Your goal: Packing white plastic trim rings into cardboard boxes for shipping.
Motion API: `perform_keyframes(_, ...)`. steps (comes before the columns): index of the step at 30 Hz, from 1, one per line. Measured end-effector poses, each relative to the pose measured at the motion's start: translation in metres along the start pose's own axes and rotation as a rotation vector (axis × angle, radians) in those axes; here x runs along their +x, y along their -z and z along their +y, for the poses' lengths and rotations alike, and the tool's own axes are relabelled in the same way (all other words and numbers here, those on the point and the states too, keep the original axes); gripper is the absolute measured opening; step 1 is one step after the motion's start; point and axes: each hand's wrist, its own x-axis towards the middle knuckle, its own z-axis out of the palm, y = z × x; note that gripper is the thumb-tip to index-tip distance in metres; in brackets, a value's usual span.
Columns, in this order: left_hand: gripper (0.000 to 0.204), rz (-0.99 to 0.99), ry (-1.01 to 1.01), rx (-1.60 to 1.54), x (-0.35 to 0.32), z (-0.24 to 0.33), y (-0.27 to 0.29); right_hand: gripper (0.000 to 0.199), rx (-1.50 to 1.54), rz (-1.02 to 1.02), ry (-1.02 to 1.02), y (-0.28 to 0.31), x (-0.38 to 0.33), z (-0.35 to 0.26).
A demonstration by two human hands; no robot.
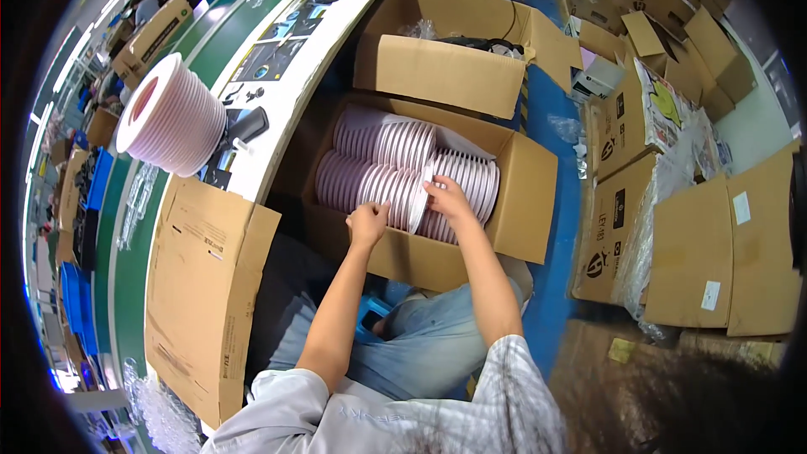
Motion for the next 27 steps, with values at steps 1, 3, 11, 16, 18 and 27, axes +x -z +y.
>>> perform_keyframes(1,0.033,-0.136,0.02,-0.034,-0.001,0.01,0.0,0.048,0.085,-0.027,-0.006,0.005,-0.005,-0.003)
perform_keyframes(3,0.038,0.065,-0.165,-0.312,0.004,-0.011,-0.011,0.042,0.164,-0.086,-0.01,-0.015,-0.009,-0.014)
perform_keyframes(11,0.044,-0.46,-0.056,-0.822,-0.007,0.029,0.004,0.045,0.031,-0.113,-0.051,-0.016,-0.016,-0.019)
perform_keyframes(16,0.04,-0.427,-0.096,-0.857,-0.006,0.019,0.005,0.044,-0.028,-0.113,-0.046,-0.019,-0.008,-0.019)
perform_keyframes(18,0.036,-0.347,-0.087,-0.83,-0.005,0.014,0.004,0.034,-0.036,-0.062,0.021,-0.014,-0.003,-0.017)
perform_keyframes(27,0.031,-0.191,0.307,-1.351,0.01,-0.021,0.008,0.019,0.176,-0.017,0.052,-0.004,-0.002,-0.028)
